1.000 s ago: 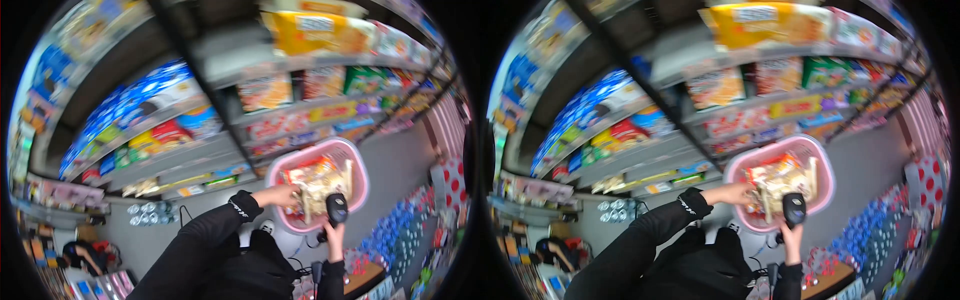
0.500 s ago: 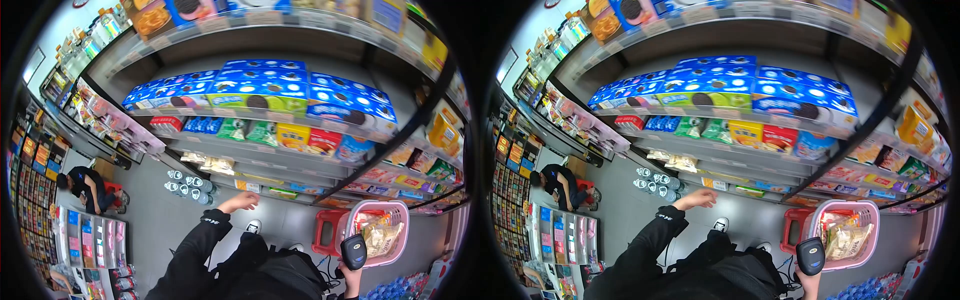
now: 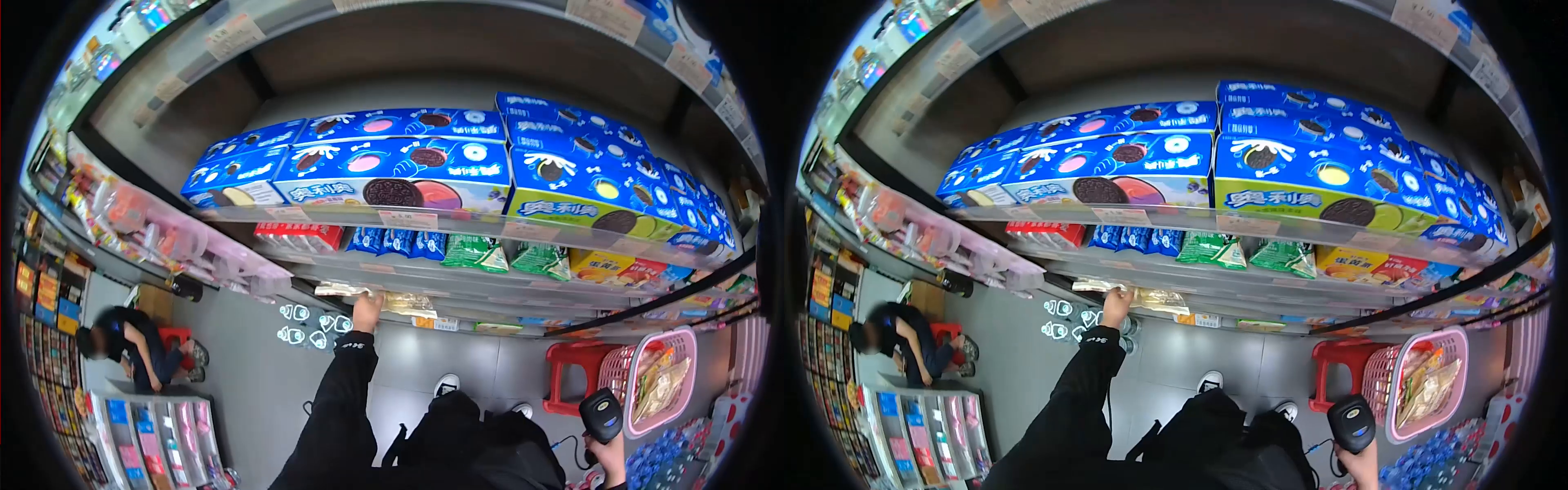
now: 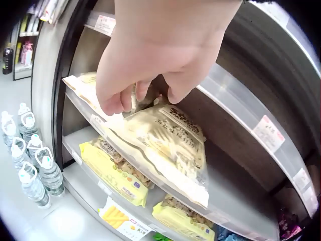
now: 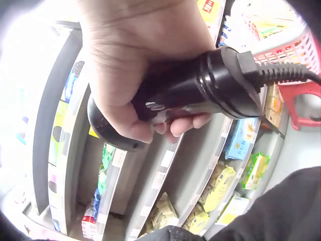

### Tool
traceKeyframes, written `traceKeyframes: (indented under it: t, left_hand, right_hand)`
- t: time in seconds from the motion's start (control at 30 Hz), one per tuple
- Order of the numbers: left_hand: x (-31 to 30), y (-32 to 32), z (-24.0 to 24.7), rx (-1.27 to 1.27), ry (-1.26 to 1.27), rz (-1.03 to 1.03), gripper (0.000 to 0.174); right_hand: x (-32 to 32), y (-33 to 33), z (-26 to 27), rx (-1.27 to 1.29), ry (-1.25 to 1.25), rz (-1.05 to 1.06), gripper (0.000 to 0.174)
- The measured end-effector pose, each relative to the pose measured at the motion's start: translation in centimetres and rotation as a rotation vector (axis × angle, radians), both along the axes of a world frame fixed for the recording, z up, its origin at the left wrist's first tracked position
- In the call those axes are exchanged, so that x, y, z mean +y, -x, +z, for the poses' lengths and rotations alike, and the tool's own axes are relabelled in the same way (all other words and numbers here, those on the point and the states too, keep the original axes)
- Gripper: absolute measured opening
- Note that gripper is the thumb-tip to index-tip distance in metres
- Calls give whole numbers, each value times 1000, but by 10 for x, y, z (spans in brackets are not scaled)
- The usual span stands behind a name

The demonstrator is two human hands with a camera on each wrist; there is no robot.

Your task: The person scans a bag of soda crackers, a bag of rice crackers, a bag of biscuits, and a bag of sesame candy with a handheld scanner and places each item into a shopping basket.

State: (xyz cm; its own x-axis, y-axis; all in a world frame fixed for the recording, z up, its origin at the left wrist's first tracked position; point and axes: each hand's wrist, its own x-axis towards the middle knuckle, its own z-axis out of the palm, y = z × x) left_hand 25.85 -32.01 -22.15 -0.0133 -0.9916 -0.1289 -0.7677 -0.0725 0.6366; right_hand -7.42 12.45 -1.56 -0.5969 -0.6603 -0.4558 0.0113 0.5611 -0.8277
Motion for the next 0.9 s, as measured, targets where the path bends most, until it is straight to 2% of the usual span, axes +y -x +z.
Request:
traceKeyframes:
  t: [0.1,0.13,0.17,0.2,0.27,0.3,0.37,0.4,0.47,0.5,0.53,0.6,0.63,0.67,0.73,0.77,0.8,0.87,0.9]
  left_hand:
    - [-24,-4,-32,48,-17,-90,50]
    - [-29,-2,-37,98,-28,-142,50]
    - [-41,-7,-64,212,-53,-220,47]
    - [-40,-3,-57,108,25,-259,36]
    - [-53,0,-73,143,224,-369,28]
    - [-57,-1,-73,150,217,-379,28]
    - [-64,3,-57,173,273,-572,25]
    - [-66,10,-35,178,267,-579,25]
    - [-67,25,7,-482,67,-822,25]
    - [-60,26,-14,10,-522,-229,30]
    - [-54,14,-33,9,-522,-233,30]
    - [-47,-8,-56,1057,-635,-220,38]
    - [-33,1,-15,1093,-671,-231,40]
    - [-33,7,-18,1091,-677,-235,40]
    - [-31,18,-30,785,-788,-35,43]
    - [-25,19,-35,973,-790,-44,46]
    - [-17,21,-33,978,-792,-41,46]
    - [-2,25,-27,1058,-825,109,49]
    - [9,29,-7,1047,-834,206,46]
  right_hand:
    - [-5,-10,-2,83,-6,-30,27]
    - [-6,-11,-1,104,-43,-41,26]
    - [-9,-13,3,87,-56,-16,25]
    - [-8,-14,5,104,-63,-31,25]
    - [-5,-18,3,77,-44,-117,23]
    - [-8,-20,9,62,-64,-93,23]
    - [-5,-23,5,125,-48,-117,22]
    - [-1,-22,3,123,-63,-127,21]
    - [-6,-29,13,134,-59,-129,19]
    - [-8,-31,16,142,-47,-124,18]
    - [-7,-32,17,142,-47,-128,18]
    - [-5,-33,18,157,-42,-134,15]
    - [-1,-32,16,157,-42,-140,15]
    - [3,-29,13,183,-38,-106,20]
    - [5,-29,16,215,-40,-69,25]
    - [2,-30,20,180,-41,-86,25]
    - [1,-30,24,144,-42,-101,25]
    - [-1,-27,28,154,-49,-72,25]
    - [-6,-28,32,159,-27,-85,19]
